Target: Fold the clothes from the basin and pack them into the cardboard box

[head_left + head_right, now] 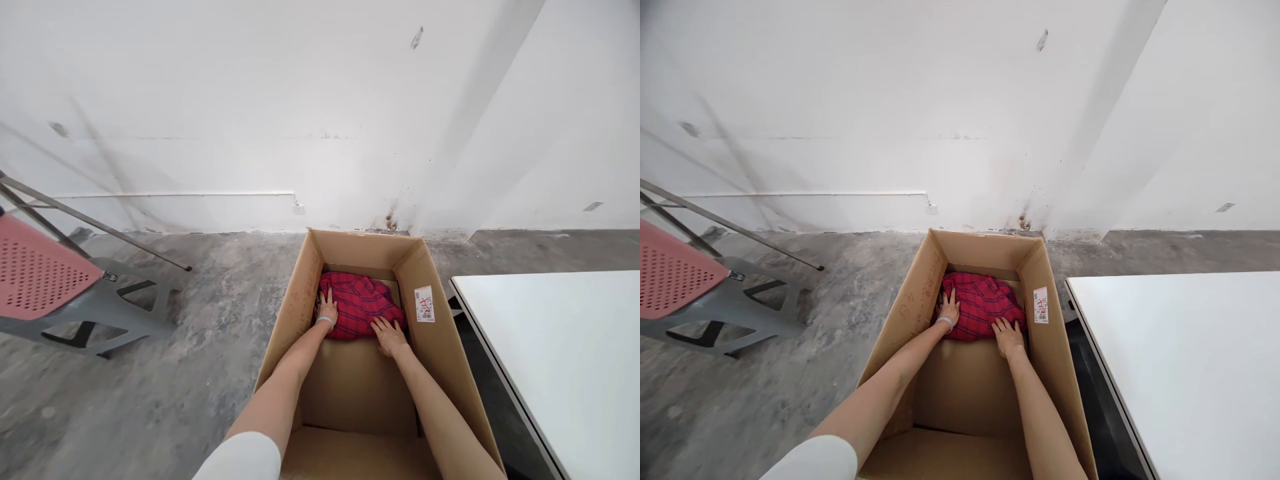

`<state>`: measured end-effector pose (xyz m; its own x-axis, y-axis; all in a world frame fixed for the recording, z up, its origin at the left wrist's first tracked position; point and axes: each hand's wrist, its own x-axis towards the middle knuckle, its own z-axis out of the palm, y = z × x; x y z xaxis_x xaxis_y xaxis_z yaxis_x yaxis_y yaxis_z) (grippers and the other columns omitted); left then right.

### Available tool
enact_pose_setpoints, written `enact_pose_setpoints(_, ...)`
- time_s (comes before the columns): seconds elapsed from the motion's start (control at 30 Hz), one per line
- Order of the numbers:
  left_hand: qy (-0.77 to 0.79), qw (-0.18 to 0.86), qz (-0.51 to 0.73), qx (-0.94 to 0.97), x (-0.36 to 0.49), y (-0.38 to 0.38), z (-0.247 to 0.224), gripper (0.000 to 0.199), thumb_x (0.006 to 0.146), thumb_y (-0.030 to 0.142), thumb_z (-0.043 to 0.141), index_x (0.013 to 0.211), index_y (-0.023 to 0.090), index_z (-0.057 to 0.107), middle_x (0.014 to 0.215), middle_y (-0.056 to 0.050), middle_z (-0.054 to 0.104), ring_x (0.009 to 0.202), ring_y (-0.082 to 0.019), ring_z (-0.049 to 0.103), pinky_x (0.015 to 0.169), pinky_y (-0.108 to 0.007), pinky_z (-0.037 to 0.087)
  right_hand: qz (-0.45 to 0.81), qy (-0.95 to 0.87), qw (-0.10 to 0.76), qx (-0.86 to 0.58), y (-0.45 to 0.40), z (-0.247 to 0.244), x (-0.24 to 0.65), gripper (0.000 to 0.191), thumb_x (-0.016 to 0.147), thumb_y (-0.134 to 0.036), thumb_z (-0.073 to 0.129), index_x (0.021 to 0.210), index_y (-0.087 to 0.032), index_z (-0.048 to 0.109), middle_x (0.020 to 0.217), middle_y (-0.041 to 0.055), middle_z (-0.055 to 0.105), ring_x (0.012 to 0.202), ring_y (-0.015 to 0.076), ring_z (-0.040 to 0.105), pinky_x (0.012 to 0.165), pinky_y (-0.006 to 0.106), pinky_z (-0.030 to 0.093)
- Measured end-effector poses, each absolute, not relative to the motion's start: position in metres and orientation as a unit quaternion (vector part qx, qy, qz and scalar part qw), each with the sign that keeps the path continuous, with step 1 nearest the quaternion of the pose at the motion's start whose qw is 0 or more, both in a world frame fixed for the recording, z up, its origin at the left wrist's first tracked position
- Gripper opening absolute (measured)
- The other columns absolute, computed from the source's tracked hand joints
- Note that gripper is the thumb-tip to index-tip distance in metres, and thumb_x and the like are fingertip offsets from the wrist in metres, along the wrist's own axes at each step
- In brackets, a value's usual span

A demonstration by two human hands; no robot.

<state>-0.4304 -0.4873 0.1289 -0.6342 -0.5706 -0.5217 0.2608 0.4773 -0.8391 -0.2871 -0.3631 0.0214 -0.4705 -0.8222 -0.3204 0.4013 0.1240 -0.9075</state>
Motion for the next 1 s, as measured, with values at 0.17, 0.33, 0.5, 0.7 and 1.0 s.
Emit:
enact_pose_setpoints(0.17, 0.75, 0.431, -0.492, -0.094, -0.437, -0.49, 0.116, 0.06, 0.094, 0.034, 0.034, 0.151, 0.022, 0.017, 0.155, -0.016, 0.018, 0.124, -0.029, 0.05, 0.103, -0.039, 0.037, -0.607, 0.577, 0.523, -0.161, -0.369, 0.01, -0.28, 0.075, 0.076, -0.016, 0.049, 0.148, -0.019, 0.029, 0.154, 0.0109, 0.02, 0.143, 0.026, 0.015, 0.113, 0.054, 0.01)
enact_pose_setpoints(0.33, 0.748, 0.438, -0.492, -0.083, -0.429, -0.489, 0.113, 0.059, 0.095, 0.04, 0.032, 0.15, 0.024, 0.02, 0.154, -0.015, 0.02, 0.129, -0.03, 0.044, 0.106, -0.042, 0.034, -0.595, 0.578, 0.539, -0.147, -0.367, -0.004, -0.272, 0.076, 0.074, -0.014, 0.048, 0.148, -0.019, 0.028, 0.154, 0.0106, 0.018, 0.143, 0.0263, 0.014, 0.113, 0.055, 0.004)
enact_pose_setpoints(0.5, 0.752, 0.41, -0.509, -0.085, -0.411, -0.488, 0.121, 0.059, 0.095, 0.043, 0.03, 0.149, 0.023, 0.022, 0.154, -0.014, 0.022, 0.136, -0.031, 0.033, 0.109, -0.044, 0.029, -0.618, 0.577, 0.508, -0.165, -0.362, -0.017, -0.265, 0.08, 0.072, -0.016, 0.054, 0.148, -0.012, 0.029, 0.154, 0.0119, 0.019, 0.143, 0.026, 0.013, 0.115, 0.05, 0.008)
enact_pose_setpoints(0.7, 0.755, 0.371, -0.53, -0.107, -0.395, -0.482, 0.135, 0.059, 0.095, 0.044, 0.028, 0.147, 0.016, 0.031, 0.153, -0.015, 0.025, 0.136, -0.031, 0.032, 0.109, -0.043, 0.031, -0.645, 0.576, 0.47, -0.177, -0.361, -0.027, -0.261, 0.08, 0.07, -0.016, 0.057, 0.146, -0.012, 0.033, 0.153, 0.0131, 0.021, 0.142, 0.027, 0.016, 0.114, 0.047, 0.013)
enact_pose_setpoints(1.0, 0.752, 0.318, -0.564, -0.123, -0.381, -0.469, 0.143, 0.057, 0.095, 0.04, 0.029, 0.147, 0.015, 0.031, 0.153, -0.018, 0.021, 0.139, -0.035, 0.026, 0.106, -0.049, 0.035, -0.68, 0.57, 0.421, -0.186, -0.352, -0.024, -0.26, 0.08, 0.069, -0.021, 0.059, 0.145, -0.013, 0.035, 0.153, 0.0118, 0.024, 0.142, 0.0249, 0.017, 0.115, 0.042, 0.013)
